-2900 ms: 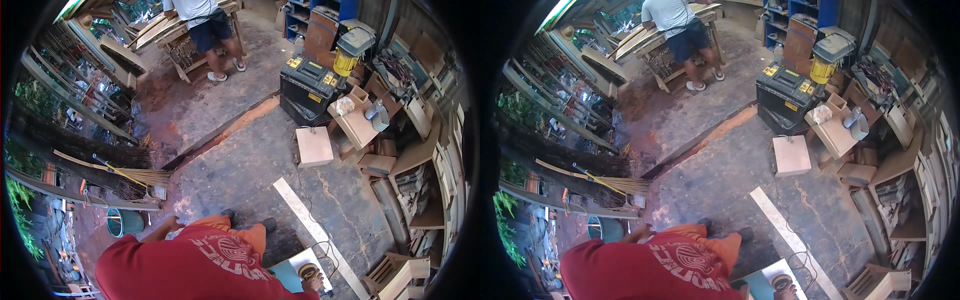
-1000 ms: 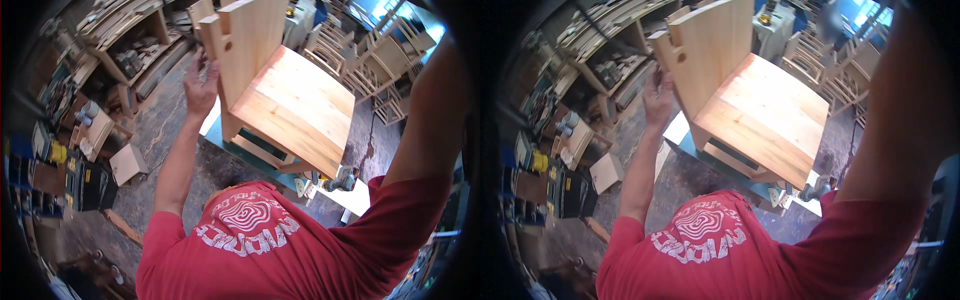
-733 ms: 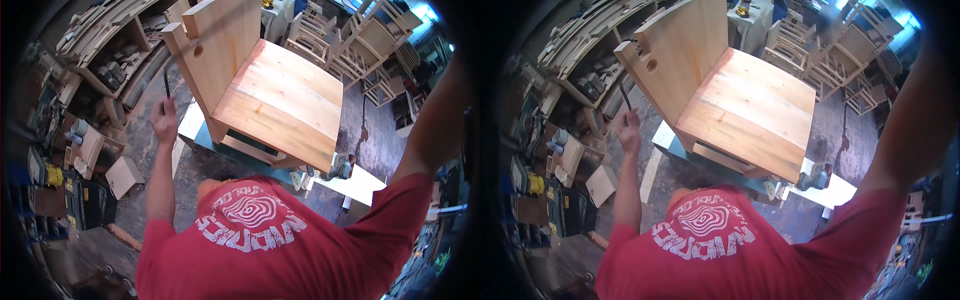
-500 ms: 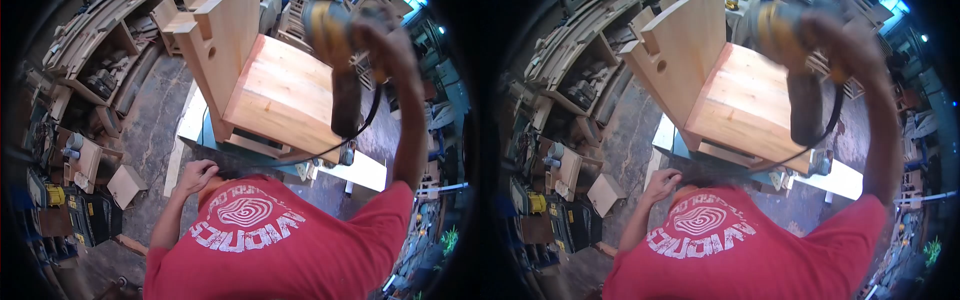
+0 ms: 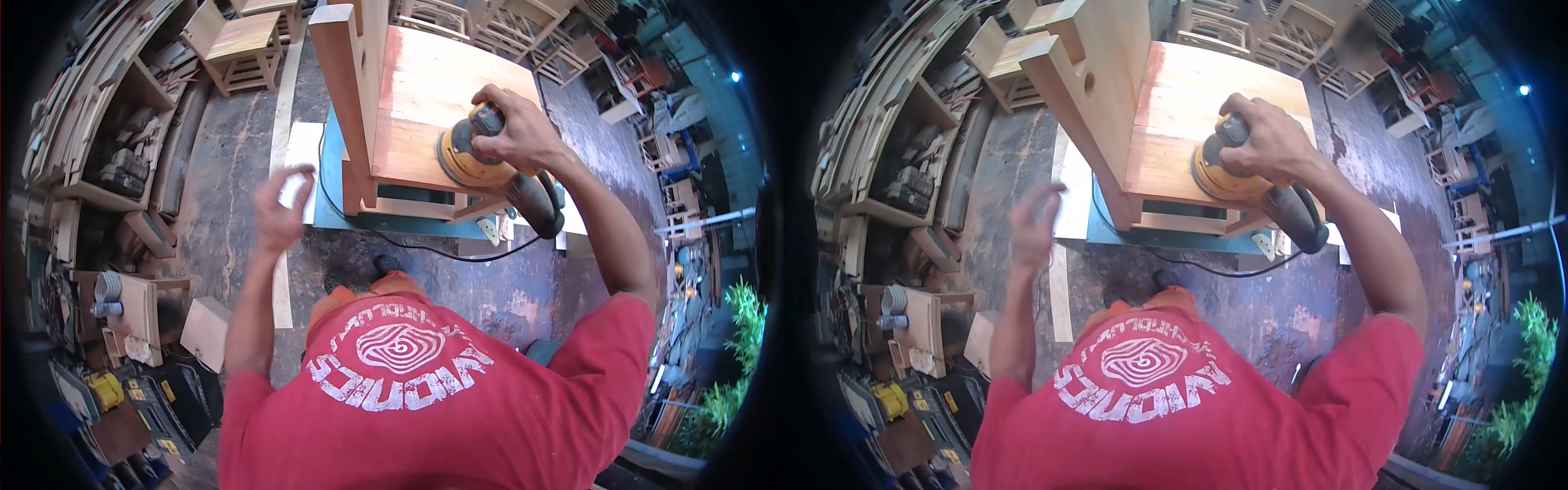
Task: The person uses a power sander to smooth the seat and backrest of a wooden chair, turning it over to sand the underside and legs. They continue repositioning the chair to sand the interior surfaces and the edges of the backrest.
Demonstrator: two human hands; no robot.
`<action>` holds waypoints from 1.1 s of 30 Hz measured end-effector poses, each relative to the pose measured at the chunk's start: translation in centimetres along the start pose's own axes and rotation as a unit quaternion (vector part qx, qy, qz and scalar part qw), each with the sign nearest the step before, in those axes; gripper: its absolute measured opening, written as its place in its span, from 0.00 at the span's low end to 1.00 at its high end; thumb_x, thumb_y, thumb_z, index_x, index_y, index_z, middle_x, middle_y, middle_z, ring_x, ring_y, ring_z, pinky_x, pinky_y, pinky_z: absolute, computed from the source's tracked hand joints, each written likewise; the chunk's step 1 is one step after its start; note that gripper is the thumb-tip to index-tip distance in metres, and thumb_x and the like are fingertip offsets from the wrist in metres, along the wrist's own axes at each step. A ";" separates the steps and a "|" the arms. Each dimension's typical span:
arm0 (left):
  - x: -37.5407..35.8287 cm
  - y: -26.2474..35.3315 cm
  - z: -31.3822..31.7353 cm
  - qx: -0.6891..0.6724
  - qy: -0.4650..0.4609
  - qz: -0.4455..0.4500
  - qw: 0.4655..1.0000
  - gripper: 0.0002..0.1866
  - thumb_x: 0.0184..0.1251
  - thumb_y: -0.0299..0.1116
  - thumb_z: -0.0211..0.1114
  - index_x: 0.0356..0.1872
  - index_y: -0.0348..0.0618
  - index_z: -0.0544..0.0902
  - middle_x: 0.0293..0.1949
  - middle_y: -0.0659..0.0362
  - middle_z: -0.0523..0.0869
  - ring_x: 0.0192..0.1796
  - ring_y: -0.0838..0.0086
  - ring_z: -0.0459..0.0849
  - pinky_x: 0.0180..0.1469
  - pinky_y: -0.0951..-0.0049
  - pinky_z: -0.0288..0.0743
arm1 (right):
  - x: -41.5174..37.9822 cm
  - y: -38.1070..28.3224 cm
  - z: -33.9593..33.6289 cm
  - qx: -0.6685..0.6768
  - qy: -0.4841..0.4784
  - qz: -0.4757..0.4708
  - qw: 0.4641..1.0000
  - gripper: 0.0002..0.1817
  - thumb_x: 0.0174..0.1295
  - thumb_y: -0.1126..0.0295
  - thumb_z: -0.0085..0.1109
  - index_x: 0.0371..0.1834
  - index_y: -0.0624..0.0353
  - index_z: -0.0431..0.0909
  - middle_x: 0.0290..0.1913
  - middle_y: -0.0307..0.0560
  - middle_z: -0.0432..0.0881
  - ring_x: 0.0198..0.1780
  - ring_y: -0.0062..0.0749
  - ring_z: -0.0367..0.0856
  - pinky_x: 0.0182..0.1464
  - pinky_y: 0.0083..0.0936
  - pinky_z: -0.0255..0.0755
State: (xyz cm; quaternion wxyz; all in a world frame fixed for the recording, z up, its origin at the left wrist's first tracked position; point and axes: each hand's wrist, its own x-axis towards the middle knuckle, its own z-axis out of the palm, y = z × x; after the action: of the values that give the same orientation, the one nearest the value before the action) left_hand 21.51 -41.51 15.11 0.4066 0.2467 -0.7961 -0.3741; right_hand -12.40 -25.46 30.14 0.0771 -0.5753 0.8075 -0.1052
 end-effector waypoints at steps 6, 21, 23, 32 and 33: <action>14.2 7.8 -5.4 -0.304 0.059 0.248 0.918 0.27 0.86 0.46 0.50 0.59 0.27 0.83 0.60 0.44 0.86 0.65 0.60 0.83 0.70 0.58 0.73 | 1.6 -2.4 0.8 -0.055 -0.008 0.029 0.998 0.41 0.49 0.49 0.73 0.68 0.53 0.74 0.55 0.61 0.81 0.58 0.56 0.82 0.63 0.44 0.75; 21.4 16.5 -3.0 -0.208 -0.305 0.194 0.909 0.30 0.77 0.51 0.68 0.60 0.29 0.83 0.47 0.51 0.91 0.51 0.71 0.88 0.54 0.71 0.82 | 0.6 -10.9 1.3 -0.092 -0.087 -0.008 0.992 0.36 0.52 0.59 0.71 0.67 0.49 0.72 0.48 0.60 0.81 0.48 0.55 0.85 0.52 0.45 0.79; 21.4 16.7 -3.0 -0.193 -0.313 0.193 0.909 0.30 0.77 0.51 0.68 0.60 0.29 0.83 0.47 0.51 0.91 0.50 0.71 0.88 0.54 0.71 0.82 | 1.2 -10.4 1.3 -0.105 -0.082 -0.005 0.991 0.36 0.52 0.59 0.71 0.67 0.50 0.72 0.48 0.60 0.81 0.48 0.56 0.85 0.52 0.45 0.79; 21.1 17.3 -2.6 -0.164 -0.284 0.212 0.920 0.29 0.76 0.51 0.69 0.58 0.29 0.84 0.43 0.52 0.91 0.47 0.70 0.88 0.51 0.70 0.83 | 0.6 -12.0 1.2 -0.112 -0.093 0.008 0.989 0.36 0.52 0.59 0.71 0.66 0.50 0.72 0.49 0.61 0.81 0.49 0.58 0.86 0.54 0.46 0.80; 21.2 17.0 -2.6 -0.176 -0.287 0.220 0.915 0.29 0.76 0.51 0.69 0.57 0.28 0.84 0.43 0.52 0.91 0.46 0.71 0.88 0.51 0.71 0.83 | 0.9 -11.6 1.3 -0.120 -0.081 0.009 0.989 0.36 0.52 0.59 0.71 0.66 0.50 0.72 0.49 0.61 0.81 0.49 0.58 0.86 0.54 0.46 0.81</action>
State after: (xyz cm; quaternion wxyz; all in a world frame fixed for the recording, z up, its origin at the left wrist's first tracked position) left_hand 10.51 -47.13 39.49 0.2695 -0.1286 -0.8338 -0.4642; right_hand -1.80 -30.03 31.87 0.0734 -0.5798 0.8105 0.0398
